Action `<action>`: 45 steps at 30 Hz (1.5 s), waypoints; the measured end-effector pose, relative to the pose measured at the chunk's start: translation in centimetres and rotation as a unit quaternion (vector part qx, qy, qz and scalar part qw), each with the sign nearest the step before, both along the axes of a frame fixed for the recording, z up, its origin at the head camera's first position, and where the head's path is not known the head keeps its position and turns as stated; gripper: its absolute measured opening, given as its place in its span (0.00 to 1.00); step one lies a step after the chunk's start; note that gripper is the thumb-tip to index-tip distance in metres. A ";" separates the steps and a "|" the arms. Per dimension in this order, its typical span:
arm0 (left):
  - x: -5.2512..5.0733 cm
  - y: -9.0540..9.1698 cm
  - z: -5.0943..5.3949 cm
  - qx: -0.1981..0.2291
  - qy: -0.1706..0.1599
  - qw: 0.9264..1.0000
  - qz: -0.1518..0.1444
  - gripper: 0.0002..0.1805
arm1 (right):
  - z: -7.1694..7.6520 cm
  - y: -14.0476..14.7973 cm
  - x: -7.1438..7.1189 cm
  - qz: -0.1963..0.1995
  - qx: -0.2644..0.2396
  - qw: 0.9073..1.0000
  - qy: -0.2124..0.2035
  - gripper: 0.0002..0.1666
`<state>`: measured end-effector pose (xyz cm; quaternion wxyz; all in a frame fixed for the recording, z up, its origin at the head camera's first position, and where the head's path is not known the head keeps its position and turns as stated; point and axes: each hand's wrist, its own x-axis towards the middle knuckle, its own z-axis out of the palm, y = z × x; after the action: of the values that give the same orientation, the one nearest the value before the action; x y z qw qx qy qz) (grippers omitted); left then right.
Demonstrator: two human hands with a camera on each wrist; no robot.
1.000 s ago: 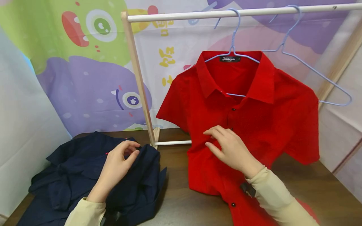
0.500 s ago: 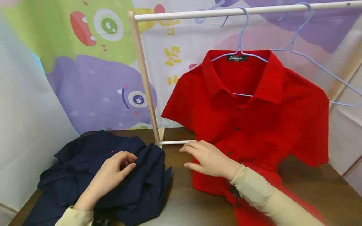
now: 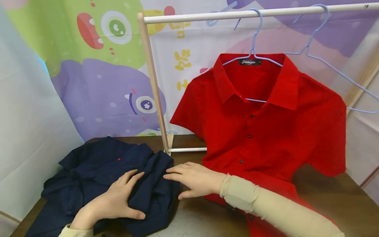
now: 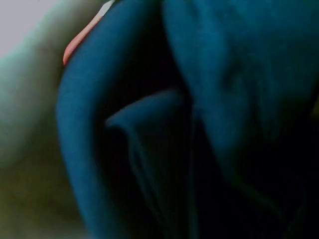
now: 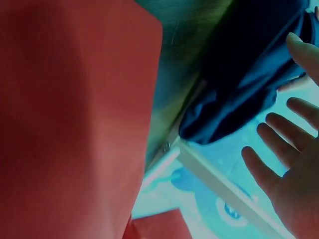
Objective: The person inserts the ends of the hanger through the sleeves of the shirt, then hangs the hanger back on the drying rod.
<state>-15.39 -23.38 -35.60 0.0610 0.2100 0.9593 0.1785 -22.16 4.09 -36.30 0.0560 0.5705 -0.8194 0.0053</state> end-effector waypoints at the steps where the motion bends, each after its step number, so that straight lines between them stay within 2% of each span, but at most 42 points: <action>1: -0.1 0.1 -0.2 -0.003 -0.011 1.000 -0.001 0.63 | -0.1 -0.3 0.0 0.005 0.010 1.000 -0.004 0.43; 6: 0.1 0.6 -0.5 -0.026 -0.077 0.997 0.005 0.66 | -0.6 -1.7 0.0 0.023 0.057 0.998 -0.011 0.47; 8: 0.2 0.7 -0.6 -0.036 -0.090 0.995 0.005 0.67 | -0.9 -2.2 0.0 0.026 0.076 0.997 -0.005 0.48; 14: 0.3 0.9 -0.8 -0.063 -0.105 0.992 -0.010 0.71 | -1.9 -3.0 0.1 0.021 0.107 0.994 0.018 0.44; 23: 0.4 1.6 -1.5 -0.101 -0.105 0.989 -0.007 0.70 | -3.4 -3.4 -0.2 0.019 0.107 0.994 0.026 0.37; 27: 0.3 1.6 -1.8 -0.105 -0.111 0.988 -0.001 0.65 | -3.7 -3.4 -0.2 0.025 0.093 0.995 0.037 0.32; 30: 0.2 1.5 -1.9 -0.103 -0.116 0.988 0.000 0.60 | -3.8 -3.4 -0.2 0.023 0.088 0.995 0.029 0.32; 36: -0.2 1.4 -1.5 -0.059 -0.114 0.992 0.000 0.45 | -3.8 -3.6 -0.2 0.008 0.091 0.996 -0.006 0.36; 41: -0.2 1.2 -0.6 -0.031 -0.111 0.993 0.007 0.34 | -3.9 -3.5 0.1 0.022 0.056 0.997 0.041 0.28; 45: -0.2 1.0 0.1 -0.045 -0.082 0.995 0.029 0.28 | -3.8 -3.7 0.3 0.020 0.022 0.996 0.079 0.18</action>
<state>-15.57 -22.37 -35.53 0.1438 0.1633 0.9639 0.1531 -21.84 0.41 -40.09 0.1074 0.5867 -0.8007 -0.0566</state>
